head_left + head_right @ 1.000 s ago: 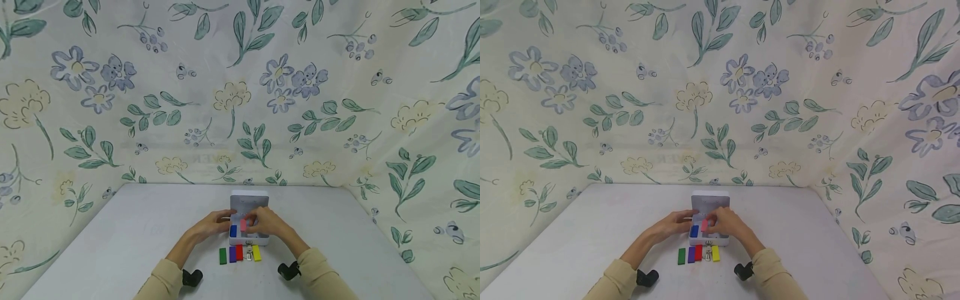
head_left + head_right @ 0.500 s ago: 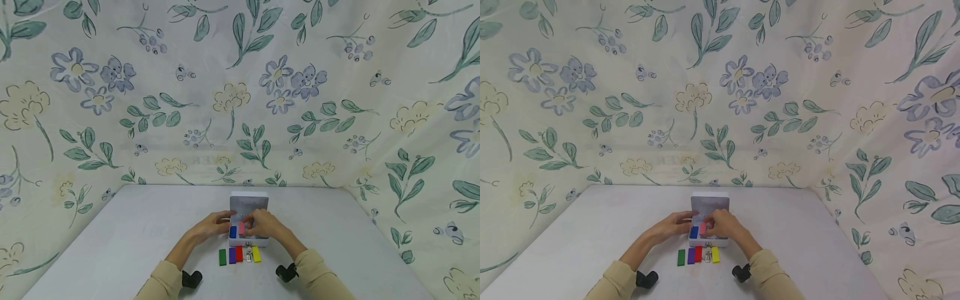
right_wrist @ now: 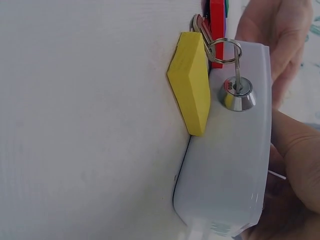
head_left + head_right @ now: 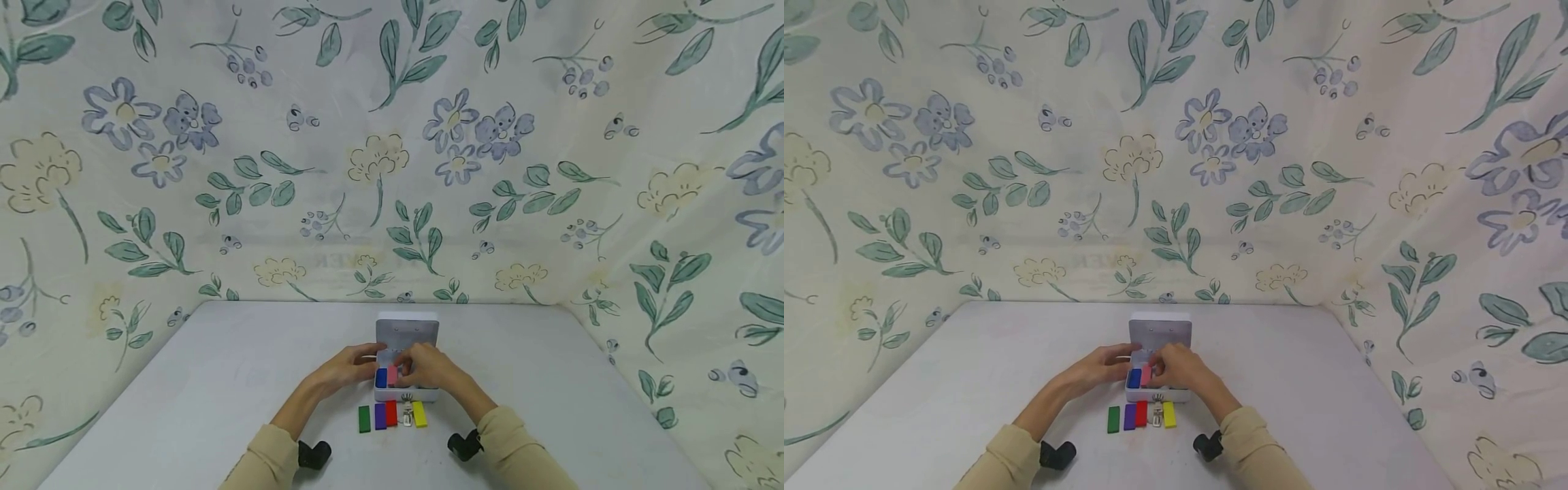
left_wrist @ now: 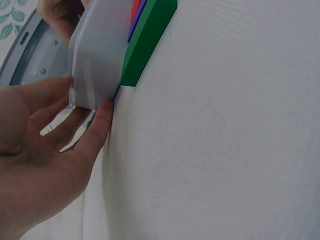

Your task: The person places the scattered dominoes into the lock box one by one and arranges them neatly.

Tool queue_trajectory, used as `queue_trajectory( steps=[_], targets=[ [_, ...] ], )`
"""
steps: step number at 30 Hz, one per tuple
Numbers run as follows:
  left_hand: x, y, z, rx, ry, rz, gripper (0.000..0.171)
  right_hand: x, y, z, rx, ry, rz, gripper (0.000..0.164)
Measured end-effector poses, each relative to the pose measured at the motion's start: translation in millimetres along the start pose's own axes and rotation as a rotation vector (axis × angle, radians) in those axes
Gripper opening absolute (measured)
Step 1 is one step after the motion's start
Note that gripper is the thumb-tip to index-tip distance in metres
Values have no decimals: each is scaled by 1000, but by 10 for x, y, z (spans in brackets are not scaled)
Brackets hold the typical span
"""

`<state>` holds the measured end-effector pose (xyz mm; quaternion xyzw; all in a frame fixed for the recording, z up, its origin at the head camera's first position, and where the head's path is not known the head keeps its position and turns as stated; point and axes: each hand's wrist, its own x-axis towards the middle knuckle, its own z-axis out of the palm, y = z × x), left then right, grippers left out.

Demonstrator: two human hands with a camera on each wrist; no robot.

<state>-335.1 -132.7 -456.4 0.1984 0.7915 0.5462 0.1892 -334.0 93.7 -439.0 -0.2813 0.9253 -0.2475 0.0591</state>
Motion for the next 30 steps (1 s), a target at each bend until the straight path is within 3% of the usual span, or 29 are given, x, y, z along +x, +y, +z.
queue_trajectory(
  steps=[30],
  targets=[
    [11, -40, -13, 5, 9, -2, 52, 13, -40, 42, -7, 2, 0, 31]
  ],
)
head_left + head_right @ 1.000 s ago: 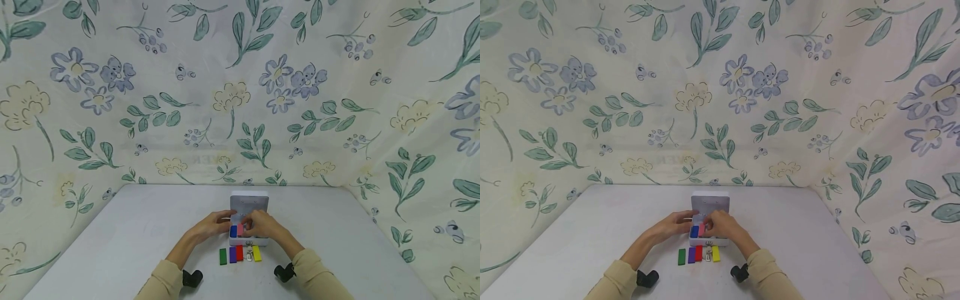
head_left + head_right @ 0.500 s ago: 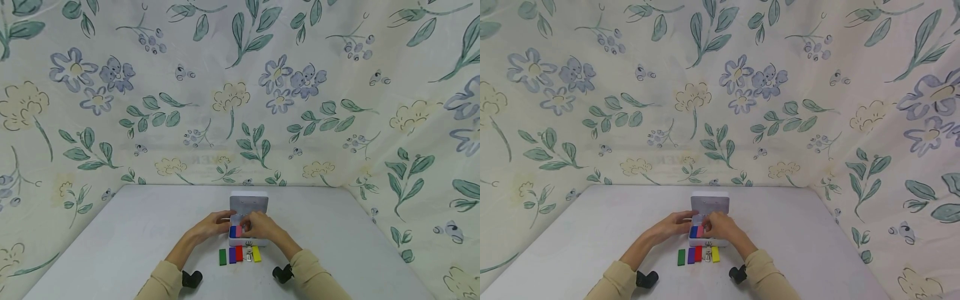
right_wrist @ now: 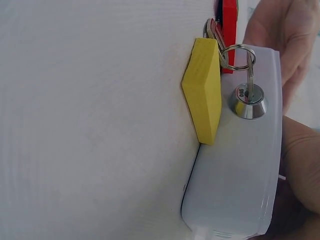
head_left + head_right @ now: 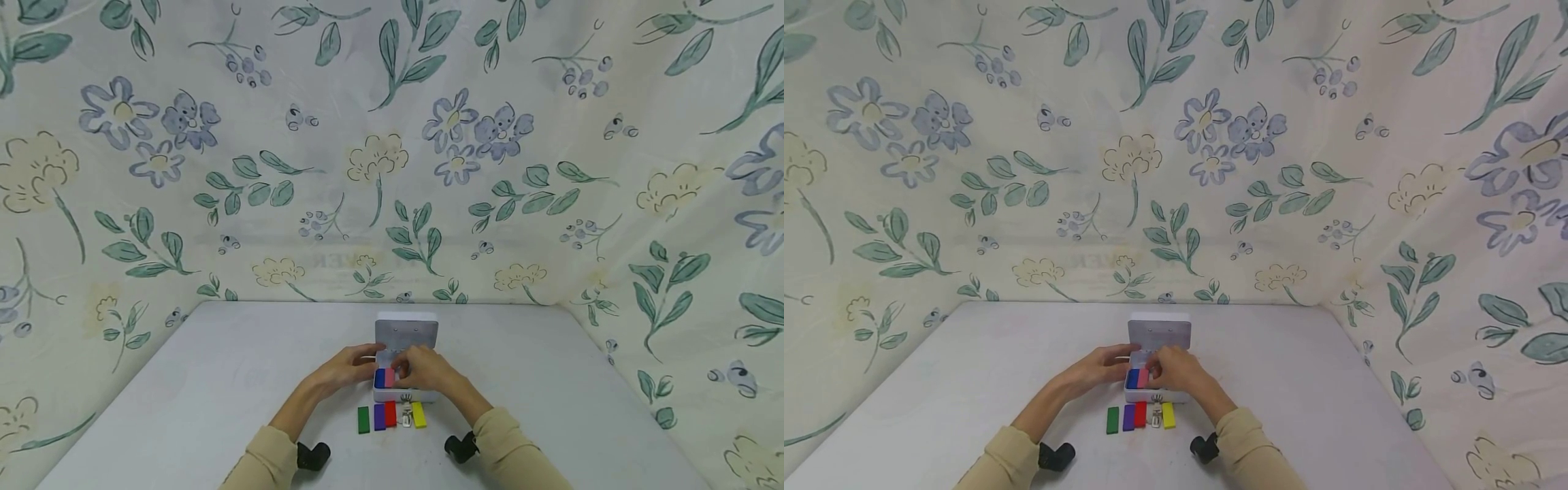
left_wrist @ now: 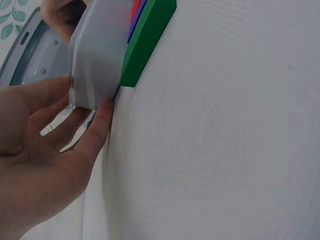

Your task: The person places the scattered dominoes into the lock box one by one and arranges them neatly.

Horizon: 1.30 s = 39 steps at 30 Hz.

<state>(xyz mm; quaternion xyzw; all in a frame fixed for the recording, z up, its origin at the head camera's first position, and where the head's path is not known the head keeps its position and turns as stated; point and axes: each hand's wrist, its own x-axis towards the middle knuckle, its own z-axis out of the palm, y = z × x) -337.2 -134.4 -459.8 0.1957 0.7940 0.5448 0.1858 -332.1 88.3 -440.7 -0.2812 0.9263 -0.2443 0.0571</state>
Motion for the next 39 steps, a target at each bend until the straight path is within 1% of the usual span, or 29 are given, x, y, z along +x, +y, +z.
queue_trajectory(
  steps=[4, 11, 23, 35, 39],
  targets=[
    [2, -4, 5, 1, 0, -8, 52, 0, 6, 11, -6, 0, 2, 31],
    [6, 10, 10, 6, 0, -3, 51, -3, 13, 2, -9, 0, 6, 31],
    [10, 15, 21, 3, 7, -7, 51, -25, 1, -14, 12, 0, 24, 34],
    [-6, 36, 11, 7, -7, 11, 51, -83, -9, -105, 33, 11, 27, 33],
    [-7, 32, 15, 20, 5, 5, 50, -113, -7, -135, 43, 28, 3, 34]
  ],
)
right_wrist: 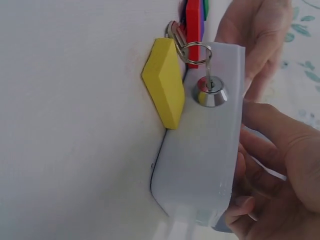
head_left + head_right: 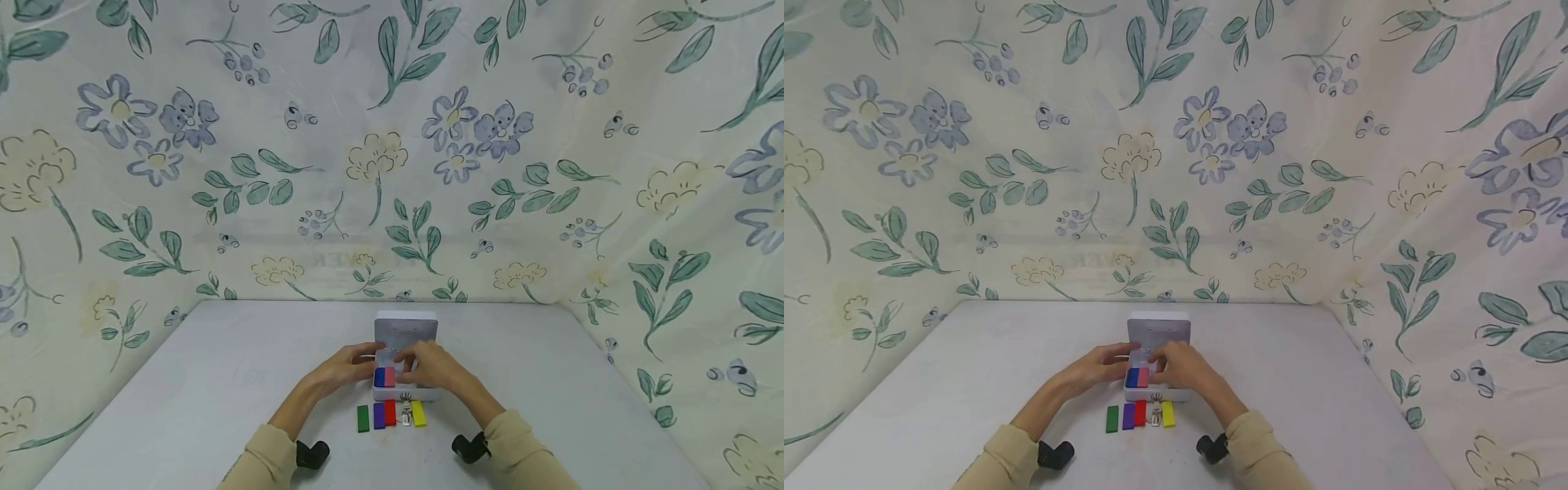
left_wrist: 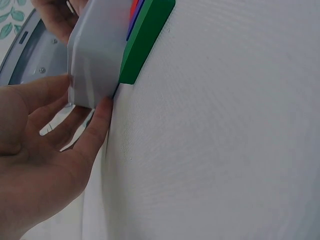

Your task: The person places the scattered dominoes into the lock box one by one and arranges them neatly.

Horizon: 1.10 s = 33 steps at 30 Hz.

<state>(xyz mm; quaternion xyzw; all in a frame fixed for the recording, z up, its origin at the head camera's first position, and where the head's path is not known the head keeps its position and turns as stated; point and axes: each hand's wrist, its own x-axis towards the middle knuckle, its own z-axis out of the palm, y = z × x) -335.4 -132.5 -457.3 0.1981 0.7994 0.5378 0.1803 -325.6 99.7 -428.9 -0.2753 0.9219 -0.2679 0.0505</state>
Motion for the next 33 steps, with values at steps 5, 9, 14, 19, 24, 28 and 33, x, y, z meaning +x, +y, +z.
queue_trajectory(
  steps=[5, 9, 14, 19, 24, 28, 33],
  targets=[
    [4, -18, 6, 10, 14, -6, 49, -52, -7, -46, 19, 12, -41, 34],
    [7, -41, 4, 9, 13, -13, 49, -98, 0, -76, 21, 10, -51, 33],
    [12, -57, -11, 6, 10, -10, 49, -166, 7, -121, 32, 11, -64, 34],
    [30, -60, -16, 1, 6, -8, 50, -237, 21, -145, 10, 24, -84, 34],
    [33, -58, -11, 7, 21, -14, 50, -311, 19, -158, -9, 35, -79, 34],
    [28, -51, -5, 10, 29, -19, 50, -365, 15, -165, 9, 35, -65, 34],
    [24, -46, -6, 14, 25, -19, 49, -436, 7, -184, 33, 23, -60, 34]
  ],
)
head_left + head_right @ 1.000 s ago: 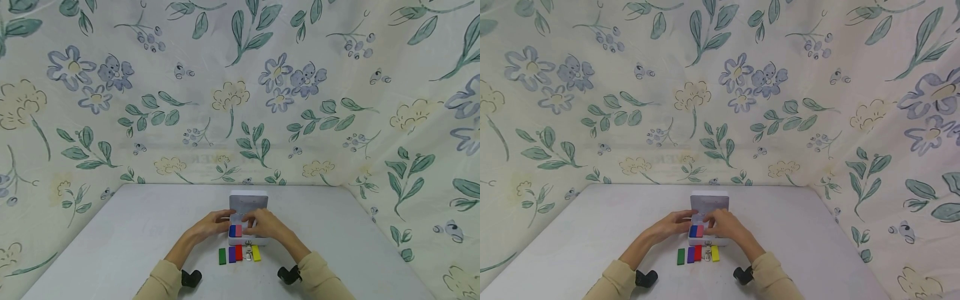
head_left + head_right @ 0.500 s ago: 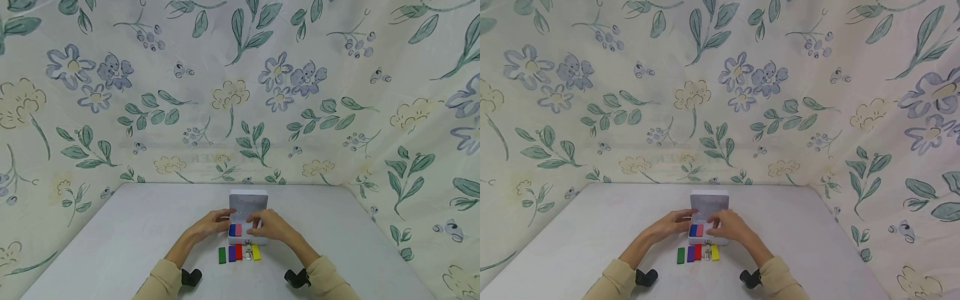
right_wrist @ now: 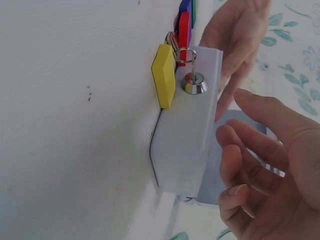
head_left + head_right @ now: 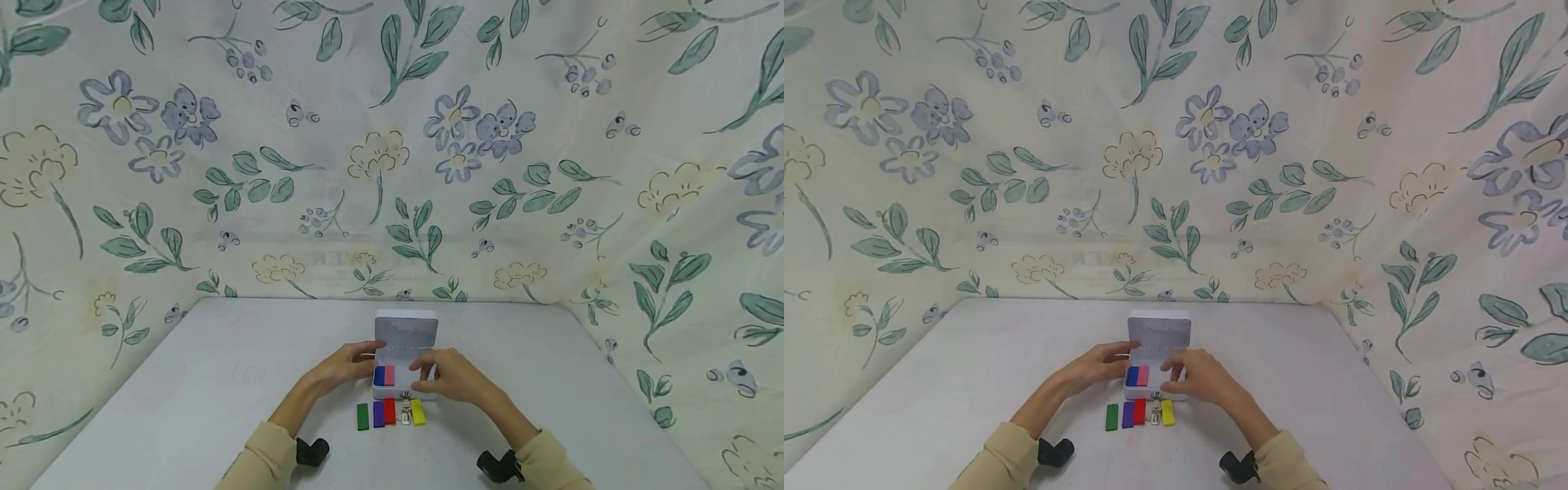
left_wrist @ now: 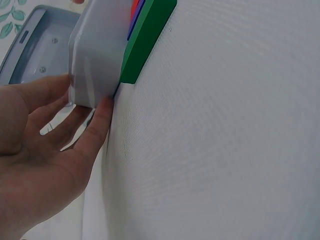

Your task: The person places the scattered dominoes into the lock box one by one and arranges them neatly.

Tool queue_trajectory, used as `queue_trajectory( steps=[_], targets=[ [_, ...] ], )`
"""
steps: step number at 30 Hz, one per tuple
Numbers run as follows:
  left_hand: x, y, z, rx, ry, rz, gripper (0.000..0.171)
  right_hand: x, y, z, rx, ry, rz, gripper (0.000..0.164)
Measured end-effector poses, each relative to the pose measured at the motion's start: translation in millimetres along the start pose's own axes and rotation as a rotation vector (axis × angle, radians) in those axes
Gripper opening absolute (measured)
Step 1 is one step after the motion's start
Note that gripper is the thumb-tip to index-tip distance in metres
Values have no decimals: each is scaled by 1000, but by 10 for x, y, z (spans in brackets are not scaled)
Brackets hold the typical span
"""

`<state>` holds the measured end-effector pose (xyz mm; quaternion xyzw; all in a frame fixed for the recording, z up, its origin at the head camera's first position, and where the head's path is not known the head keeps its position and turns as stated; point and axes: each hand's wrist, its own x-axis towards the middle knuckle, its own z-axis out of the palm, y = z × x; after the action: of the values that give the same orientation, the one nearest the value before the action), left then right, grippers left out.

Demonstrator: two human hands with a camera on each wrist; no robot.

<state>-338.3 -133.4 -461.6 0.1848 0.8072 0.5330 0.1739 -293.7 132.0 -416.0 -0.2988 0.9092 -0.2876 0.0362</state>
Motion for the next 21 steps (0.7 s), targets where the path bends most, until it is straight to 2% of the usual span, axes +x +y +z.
queue_trajectory(
  steps=[10, 21],
  targets=[
    [-9, -5, -2, -1, -3, -8, 49, -113, 15, 6, 19, -17, -23, 33],
    [-5, 4, -5, -4, 0, -7, 49, -219, -7, -18, 9, 3, -17, 26]
  ],
)
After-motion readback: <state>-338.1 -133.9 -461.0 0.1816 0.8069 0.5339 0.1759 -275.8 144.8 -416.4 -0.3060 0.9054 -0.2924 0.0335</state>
